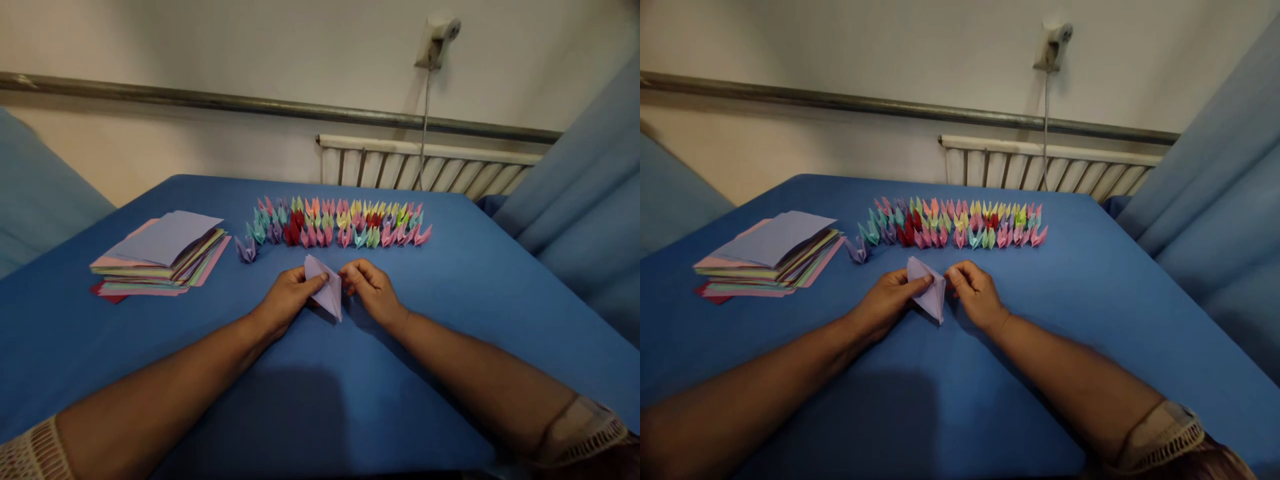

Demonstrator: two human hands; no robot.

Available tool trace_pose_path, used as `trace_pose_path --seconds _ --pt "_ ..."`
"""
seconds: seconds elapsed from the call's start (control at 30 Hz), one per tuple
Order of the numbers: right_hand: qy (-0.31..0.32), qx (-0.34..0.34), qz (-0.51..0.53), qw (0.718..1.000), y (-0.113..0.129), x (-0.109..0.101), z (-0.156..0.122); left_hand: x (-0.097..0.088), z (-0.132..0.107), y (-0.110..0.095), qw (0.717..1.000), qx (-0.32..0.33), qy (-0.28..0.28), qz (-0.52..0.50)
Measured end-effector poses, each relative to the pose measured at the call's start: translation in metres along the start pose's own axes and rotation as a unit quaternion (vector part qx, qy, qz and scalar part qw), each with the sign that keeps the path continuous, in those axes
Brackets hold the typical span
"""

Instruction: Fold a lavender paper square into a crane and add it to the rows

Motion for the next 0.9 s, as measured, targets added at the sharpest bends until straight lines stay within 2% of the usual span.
trace_pose_path --seconds 0.1,0.23,0.57,0.73,0.9 --pt "0.024 0.057 0.056 0.997 -0.005 0.005 0.002 0.000 -0.001 -0.003 1.000 0.014 -0.005 -0.005" --pt "0.061 0.086 0.097 0.990 -0.008 0.012 0.003 0.001 -0.003 -0.001 1.000 0.025 -0.004 0.001" --pt "0.098 0.089 0.114 0.985 -0.016 0.013 0.010 0.004 -0.001 -0.001 0.999 0.009 0.015 -0.050" --pt "0.099 0.090 0.110 0.985 -0.017 0.014 0.009 0.003 -0.001 -0.007 0.998 0.044 0.044 -0.015" --pt "0.111 0.089 0.116 0.983 -0.016 0.014 0.008 0.004 -0.002 -0.012 0.997 0.054 0.046 0.006"
Point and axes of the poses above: each hand's wrist, its own z-axis towards the middle knuckle, its own x-axis out of the palm, y = z × x, the point moved 4 cm from there along z, towards the middle knuckle, and after that the axes turned 15 degrees about x, right-handed, at the moved point
